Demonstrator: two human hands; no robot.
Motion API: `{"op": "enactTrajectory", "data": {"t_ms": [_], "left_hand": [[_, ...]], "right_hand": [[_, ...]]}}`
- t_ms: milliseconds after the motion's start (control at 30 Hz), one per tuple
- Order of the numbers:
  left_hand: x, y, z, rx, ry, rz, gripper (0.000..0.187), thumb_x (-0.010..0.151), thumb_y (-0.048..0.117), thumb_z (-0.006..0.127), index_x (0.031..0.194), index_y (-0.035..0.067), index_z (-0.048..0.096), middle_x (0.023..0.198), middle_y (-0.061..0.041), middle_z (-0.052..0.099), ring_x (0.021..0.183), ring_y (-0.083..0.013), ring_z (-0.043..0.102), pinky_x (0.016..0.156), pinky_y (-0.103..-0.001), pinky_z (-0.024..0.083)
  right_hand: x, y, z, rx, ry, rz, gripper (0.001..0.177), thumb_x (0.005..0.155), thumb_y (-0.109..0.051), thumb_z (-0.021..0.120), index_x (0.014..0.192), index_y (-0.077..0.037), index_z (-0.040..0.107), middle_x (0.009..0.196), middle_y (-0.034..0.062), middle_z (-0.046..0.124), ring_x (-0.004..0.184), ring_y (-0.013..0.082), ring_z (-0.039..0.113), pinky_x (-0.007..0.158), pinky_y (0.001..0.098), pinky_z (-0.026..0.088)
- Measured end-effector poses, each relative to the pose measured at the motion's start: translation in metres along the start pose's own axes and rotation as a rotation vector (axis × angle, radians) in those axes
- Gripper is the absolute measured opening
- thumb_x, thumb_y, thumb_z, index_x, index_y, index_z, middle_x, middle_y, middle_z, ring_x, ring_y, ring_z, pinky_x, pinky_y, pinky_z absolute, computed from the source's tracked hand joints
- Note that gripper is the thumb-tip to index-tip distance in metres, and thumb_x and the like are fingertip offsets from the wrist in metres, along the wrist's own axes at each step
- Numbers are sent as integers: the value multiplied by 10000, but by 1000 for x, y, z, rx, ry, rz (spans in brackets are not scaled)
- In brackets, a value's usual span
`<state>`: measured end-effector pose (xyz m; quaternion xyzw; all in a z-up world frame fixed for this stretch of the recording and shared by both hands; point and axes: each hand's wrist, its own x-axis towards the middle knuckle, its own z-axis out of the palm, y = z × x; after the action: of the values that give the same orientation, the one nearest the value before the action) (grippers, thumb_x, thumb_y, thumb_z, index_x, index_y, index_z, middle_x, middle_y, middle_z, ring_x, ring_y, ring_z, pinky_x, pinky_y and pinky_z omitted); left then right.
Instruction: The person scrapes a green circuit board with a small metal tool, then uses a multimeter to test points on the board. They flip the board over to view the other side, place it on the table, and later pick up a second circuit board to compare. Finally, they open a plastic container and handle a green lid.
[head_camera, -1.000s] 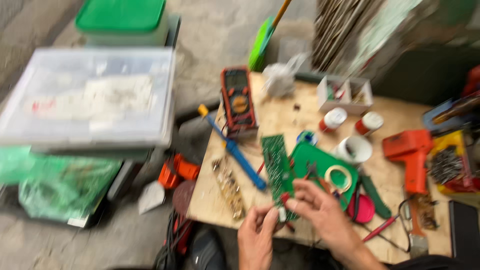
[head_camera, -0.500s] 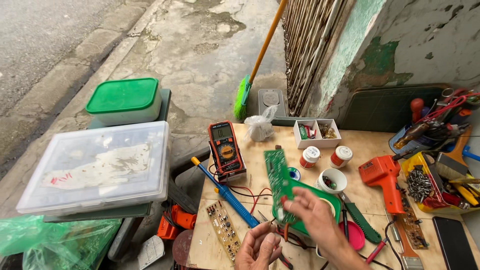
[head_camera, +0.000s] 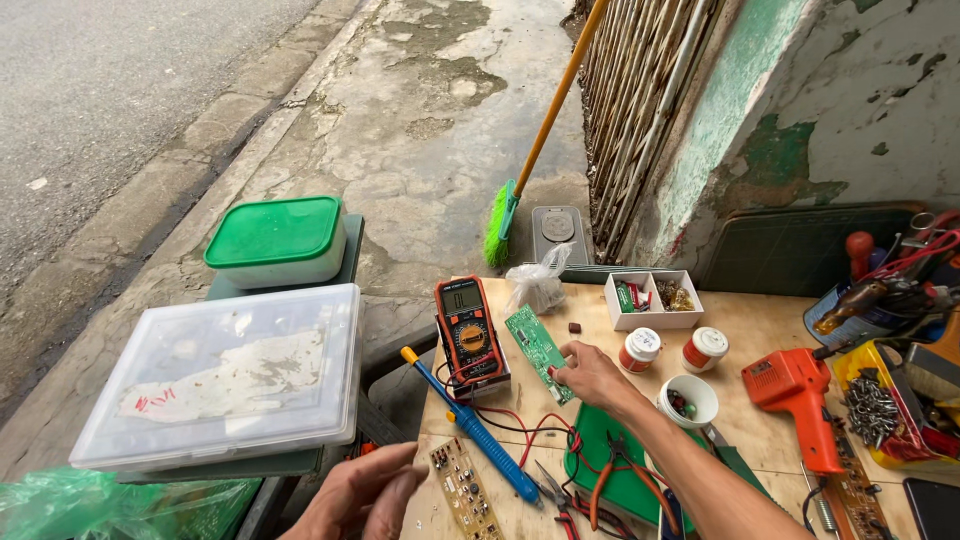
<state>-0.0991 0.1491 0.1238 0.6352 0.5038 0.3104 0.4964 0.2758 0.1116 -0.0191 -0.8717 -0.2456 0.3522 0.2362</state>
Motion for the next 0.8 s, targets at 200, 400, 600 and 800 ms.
{"op": "enactTrajectory", "data": {"t_ms": [200, 400, 600, 800], "left_hand": [[33, -29, 19, 260, -47, -26, 192, 903, 303, 862, 1036, 307, 1001, 804, 97, 980, 837, -10, 1000, 689, -115, 642], [46, 15, 27, 542, -98, -178, 307, 863, 537, 939, 698, 278, 941, 584, 125, 807, 606, 51, 623, 643, -119, 498], [64, -23, 26, 400, -148, 396, 277, 910, 381, 830, 713, 219, 938, 781, 142, 934, 748, 4, 820, 745, -190, 622], [50, 23, 31, 278, -179, 494, 167, 969, 278, 805, 1099, 174, 823, 1252, -21, 856, 1174, -166, 792, 1043, -315, 570]], "right_hand": [[34, 10, 14, -109, 20, -53, 540, 1016, -344, 686, 1531, -202, 607, 1408, 64, 753, 1284, 271, 703, 1049, 450, 540], [26, 12, -13, -306, 41, -198, 318, 1012, -266, 514, 1262, -168, 684, 1178, 129, 779, 983, 318, 680, 835, 488, 514], [51, 51, -41, -212, 209, -306, 293, 923, -371, 622, 812, -170, 804, 1283, -2, 787, 1134, 239, 751, 916, 441, 492], [-50, -11, -86, -56, 64, -251, 738, 949, -280, 714, 1658, -301, 512, 1683, 22, 523, 1408, 266, 701, 1141, 427, 526]]}}
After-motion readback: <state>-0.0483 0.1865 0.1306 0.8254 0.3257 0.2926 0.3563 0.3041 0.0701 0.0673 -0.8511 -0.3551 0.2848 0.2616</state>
